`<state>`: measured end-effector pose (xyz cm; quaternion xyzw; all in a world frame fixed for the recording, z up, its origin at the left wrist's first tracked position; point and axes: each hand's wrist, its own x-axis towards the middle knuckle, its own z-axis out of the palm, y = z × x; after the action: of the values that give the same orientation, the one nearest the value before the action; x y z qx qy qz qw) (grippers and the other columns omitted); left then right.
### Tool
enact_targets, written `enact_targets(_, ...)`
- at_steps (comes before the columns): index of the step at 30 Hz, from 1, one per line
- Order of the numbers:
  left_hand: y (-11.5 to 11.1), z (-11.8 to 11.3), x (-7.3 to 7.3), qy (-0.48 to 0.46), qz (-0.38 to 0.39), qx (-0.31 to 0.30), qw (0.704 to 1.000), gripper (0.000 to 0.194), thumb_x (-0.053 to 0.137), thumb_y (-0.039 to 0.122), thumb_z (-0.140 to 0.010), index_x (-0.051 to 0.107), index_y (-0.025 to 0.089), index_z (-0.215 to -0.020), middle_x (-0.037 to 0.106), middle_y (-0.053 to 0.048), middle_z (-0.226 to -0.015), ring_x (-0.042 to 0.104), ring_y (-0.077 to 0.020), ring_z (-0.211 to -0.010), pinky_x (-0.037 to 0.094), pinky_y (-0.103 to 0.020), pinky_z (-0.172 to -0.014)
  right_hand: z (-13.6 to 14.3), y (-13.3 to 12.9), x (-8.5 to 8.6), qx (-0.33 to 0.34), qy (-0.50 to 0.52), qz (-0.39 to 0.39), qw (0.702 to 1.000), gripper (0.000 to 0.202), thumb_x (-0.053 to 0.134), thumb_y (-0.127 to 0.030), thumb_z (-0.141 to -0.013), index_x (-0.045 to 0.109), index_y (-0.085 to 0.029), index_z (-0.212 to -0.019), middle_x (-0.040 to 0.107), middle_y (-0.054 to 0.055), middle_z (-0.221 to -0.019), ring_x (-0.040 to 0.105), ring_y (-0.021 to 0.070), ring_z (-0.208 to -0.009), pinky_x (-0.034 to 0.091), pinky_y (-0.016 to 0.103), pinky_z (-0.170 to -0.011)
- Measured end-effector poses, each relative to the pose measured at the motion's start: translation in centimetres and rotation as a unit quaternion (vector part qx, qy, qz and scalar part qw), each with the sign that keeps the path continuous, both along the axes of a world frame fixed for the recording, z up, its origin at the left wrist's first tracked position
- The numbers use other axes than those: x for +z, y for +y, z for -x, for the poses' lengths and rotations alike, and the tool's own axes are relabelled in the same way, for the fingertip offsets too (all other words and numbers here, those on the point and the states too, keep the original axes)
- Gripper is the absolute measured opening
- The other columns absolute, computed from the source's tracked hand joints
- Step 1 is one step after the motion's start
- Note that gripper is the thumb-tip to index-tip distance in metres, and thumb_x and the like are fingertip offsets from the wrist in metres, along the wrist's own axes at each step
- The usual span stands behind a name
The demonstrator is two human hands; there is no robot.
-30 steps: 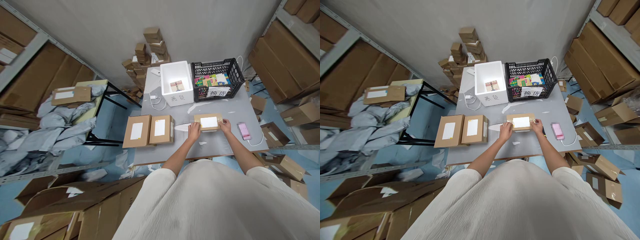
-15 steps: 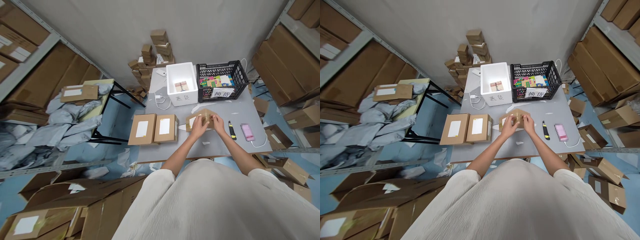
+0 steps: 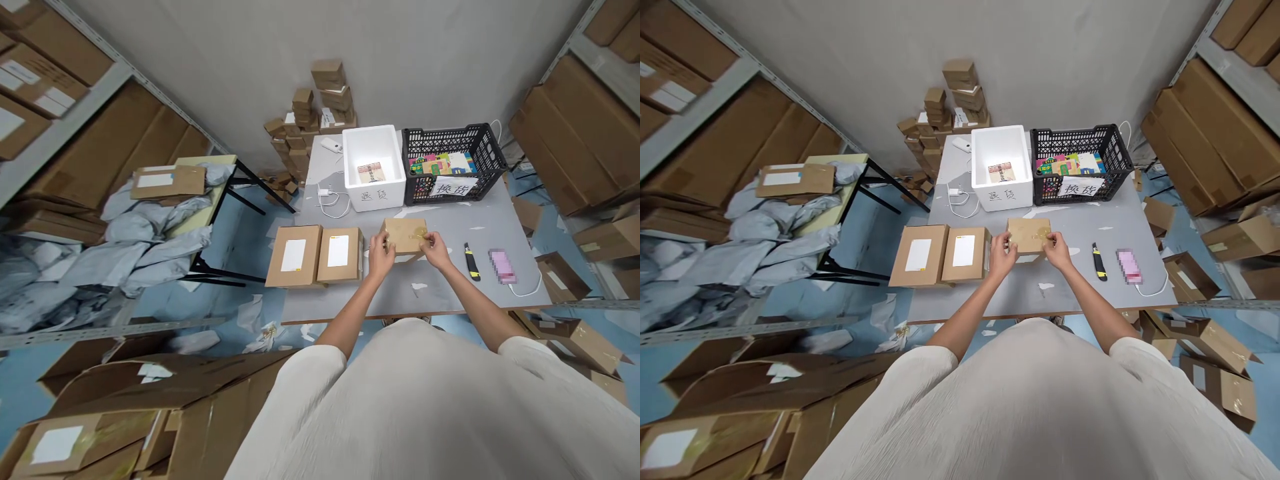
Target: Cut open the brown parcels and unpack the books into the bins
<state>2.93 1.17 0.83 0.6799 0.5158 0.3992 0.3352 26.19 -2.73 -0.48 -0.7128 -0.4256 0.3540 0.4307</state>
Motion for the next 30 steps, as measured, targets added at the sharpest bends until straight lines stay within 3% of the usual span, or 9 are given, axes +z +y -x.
enact_targets(7, 0.0, -5.2, -0.9, -0.015, 0.018, -0.043, 0.999, 0.037, 0.067, 0.025, -0.101, 0.064, 0.025, -0.138, 0.065, -0.013, -0.132, 0.068, -0.0271, -0.120, 0.058, -0.045, -0.108, -5.5, -1.0, 1.0, -0.053, -0.071, -0.023, 0.996, 0.047, 0.071, -0.048, -0.083, 0.060, -0.026, -0.123, 0.074, 0.013, -0.135, 0.070, 0.0309, -0.118, 0.057, 0.048, -0.107)
enact_targets(12, -0.8, -8.1, -2.0, 0.002, 0.054, -0.084, 0.995, 0.035, 0.067, 0.024, -0.102, 0.064, 0.024, -0.137, 0.066, -0.013, -0.131, 0.071, -0.0267, -0.116, 0.057, -0.044, -0.106, -8.7, -2.6, -0.3, -0.098, -0.058, 0.011, 0.993, 0.070, 0.077, -0.053, -0.082, 0.058, -0.023, -0.142, 0.073, 0.018, -0.141, 0.072, 0.0343, -0.122, 0.057, 0.053, -0.110)
enact_targets(15, -1.3, -8.7, -1.7, 0.062, 0.011, -0.079, 0.995, 0.032, 0.066, 0.023, -0.102, 0.067, 0.024, -0.135, 0.064, -0.016, -0.140, 0.066, -0.0315, -0.128, 0.055, -0.048, -0.110, -9.6, -3.5, -1.1, -0.083, -0.014, -0.005, 0.996, 0.076, 0.079, -0.063, -0.080, 0.064, -0.021, -0.142, 0.072, 0.019, -0.145, 0.072, 0.0341, -0.123, 0.060, 0.051, -0.107)
enact_targets(19, -1.8, -9.3, -0.3, 0.138, -0.072, -0.134, 0.979, 0.039, 0.056, 0.008, -0.099, 0.070, 0.025, -0.132, 0.066, -0.014, -0.146, 0.061, -0.0335, -0.139, 0.052, -0.052, -0.114, -9.8, -3.8, -1.6, -0.071, 0.001, -0.030, 0.997, 0.074, 0.077, -0.069, -0.080, 0.072, -0.020, -0.134, 0.073, 0.018, -0.143, 0.072, 0.0329, -0.121, 0.062, 0.050, -0.106)
enact_targets(22, -1.9, -10.1, 0.7, 0.129, -0.107, -0.223, 0.960, 0.053, 0.051, 0.001, -0.095, 0.068, 0.024, -0.140, 0.070, -0.012, -0.146, 0.064, -0.0293, -0.140, 0.053, -0.048, -0.117, -9.3, -3.3, -1.6, -0.083, -0.030, -0.037, 0.995, 0.068, 0.074, -0.066, -0.084, 0.075, -0.018, -0.133, 0.076, 0.018, -0.136, 0.071, 0.0332, -0.120, 0.060, 0.051, -0.109)
enact_targets(24, -1.9, -10.5, 1.3, 0.120, -0.108, -0.252, 0.954, 0.056, 0.049, 0.002, -0.096, 0.066, 0.024, -0.144, 0.072, -0.012, -0.146, 0.066, -0.0276, -0.139, 0.055, -0.046, -0.116, -8.9, -2.7, -1.3, -0.085, -0.043, -0.036, 0.995, 0.062, 0.068, -0.064, -0.089, 0.077, -0.018, -0.130, 0.078, 0.018, -0.132, 0.071, 0.0336, -0.119, 0.059, 0.052, -0.110)
enact_targets(27, -1.6, -10.7, 2.1, 0.116, -0.095, -0.237, 0.960, 0.050, 0.046, 0.007, -0.103, 0.065, 0.024, -0.147, 0.073, -0.011, -0.146, 0.067, -0.0272, -0.137, 0.056, -0.045, -0.115, -7.9, -1.6, -0.6, -0.086, -0.046, -0.043, 0.994, 0.056, 0.058, -0.062, -0.095, 0.080, -0.020, -0.124, 0.078, 0.017, -0.131, 0.070, 0.0344, -0.123, 0.055, 0.054, -0.115)
enact_targets(30, -1.4, -10.0, 2.7, 0.132, -0.077, -0.190, 0.970, 0.037, 0.048, 0.018, -0.110, 0.067, 0.024, -0.142, 0.076, -0.011, -0.140, 0.069, -0.0279, -0.132, 0.056, -0.044, -0.113, -6.5, -0.6, 0.0, -0.032, -0.007, -0.067, 0.997, 0.052, 0.056, -0.062, -0.096, 0.080, -0.025, -0.124, 0.079, 0.013, -0.134, 0.068, 0.0333, -0.129, 0.053, 0.054, -0.118)
